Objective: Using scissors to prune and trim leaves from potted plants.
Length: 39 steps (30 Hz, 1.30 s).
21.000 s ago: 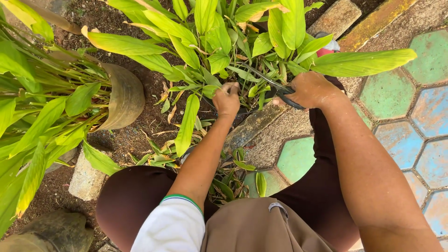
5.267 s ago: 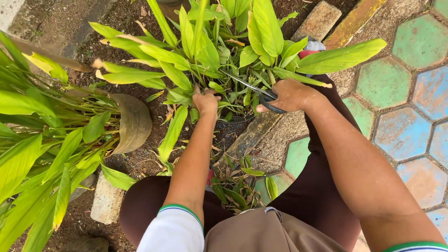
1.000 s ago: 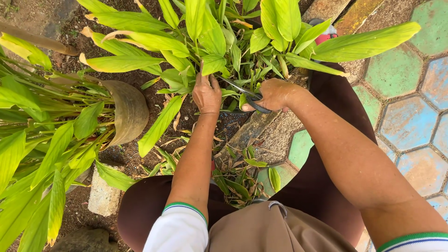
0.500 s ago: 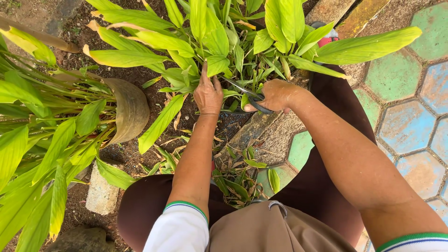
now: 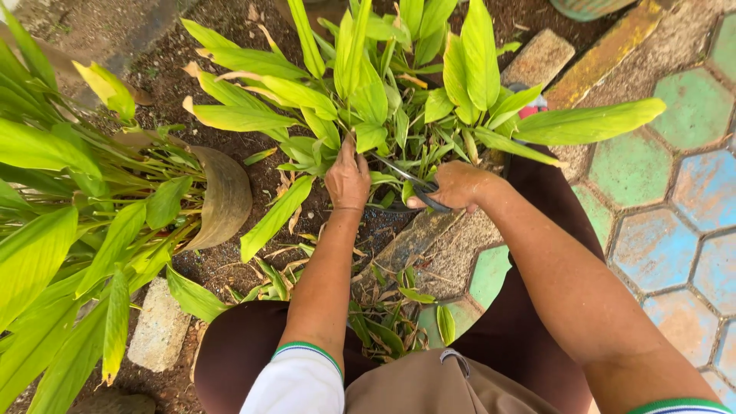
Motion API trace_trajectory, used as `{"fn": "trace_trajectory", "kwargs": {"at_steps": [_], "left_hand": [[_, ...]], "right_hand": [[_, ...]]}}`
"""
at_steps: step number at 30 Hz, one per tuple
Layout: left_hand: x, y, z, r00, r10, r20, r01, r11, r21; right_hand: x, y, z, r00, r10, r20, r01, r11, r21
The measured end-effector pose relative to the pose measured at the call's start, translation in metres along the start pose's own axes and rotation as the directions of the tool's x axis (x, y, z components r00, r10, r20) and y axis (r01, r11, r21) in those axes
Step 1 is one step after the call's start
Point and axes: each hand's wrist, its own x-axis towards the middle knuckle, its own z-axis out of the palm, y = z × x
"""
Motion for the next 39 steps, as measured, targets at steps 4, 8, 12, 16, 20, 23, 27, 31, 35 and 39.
{"fn": "trace_trajectory", "kwargs": {"at_steps": [4,8,12,16,20,23,27,31,35,39], "left_hand": [[-0.004,-0.022,0.015,0.998,-0.047,0.031,0.046,0.999,0.021],[-0.003,-0.020,0.017,0.999,0.007,-0.035,-0.006,1.000,0.024],[0.006,-0.007,0.012,0.968,-0.144,0.206,0.116,0.983,0.143],[0.008,-0.009,0.019,0.975,-0.129,0.183,0.109,0.987,0.116],[-0.002,-0.032,0.033,0.983,-0.002,0.183,-0.024,0.990,0.142],[-0.002,-0.029,0.032,0.990,0.069,0.121,-0.089,0.983,0.163],[0.003,-0.020,0.020,0.986,-0.073,0.147,0.065,0.996,0.055],[-0.001,-0.024,0.021,0.998,-0.018,0.065,0.013,0.998,0.068],[0.005,-0.012,0.011,0.992,-0.008,0.130,-0.004,0.996,0.088],[0.010,-0.008,0.015,0.970,-0.091,0.224,0.058,0.987,0.150]], "right_hand": [[0.000,-0.001,0.001,1.000,-0.002,0.009,0.002,1.000,0.009],[0.001,0.000,0.001,1.000,-0.022,0.002,0.022,1.000,0.003],[0.000,-0.001,0.001,1.000,-0.003,0.003,0.003,0.999,-0.033],[0.004,0.003,0.003,1.000,-0.009,0.005,0.009,1.000,-0.016],[0.014,0.010,0.004,1.000,0.011,0.019,-0.010,0.999,-0.052],[0.015,0.009,0.006,0.999,0.040,0.020,-0.038,0.997,-0.070],[0.011,0.004,0.004,0.999,0.048,0.019,-0.046,0.996,-0.074],[0.005,-0.001,0.001,0.998,0.056,0.002,-0.056,0.995,-0.088],[0.003,-0.002,0.001,0.999,0.054,0.002,-0.054,0.995,-0.079],[0.001,-0.003,0.001,0.999,0.042,-0.011,-0.043,0.996,-0.073]]}}
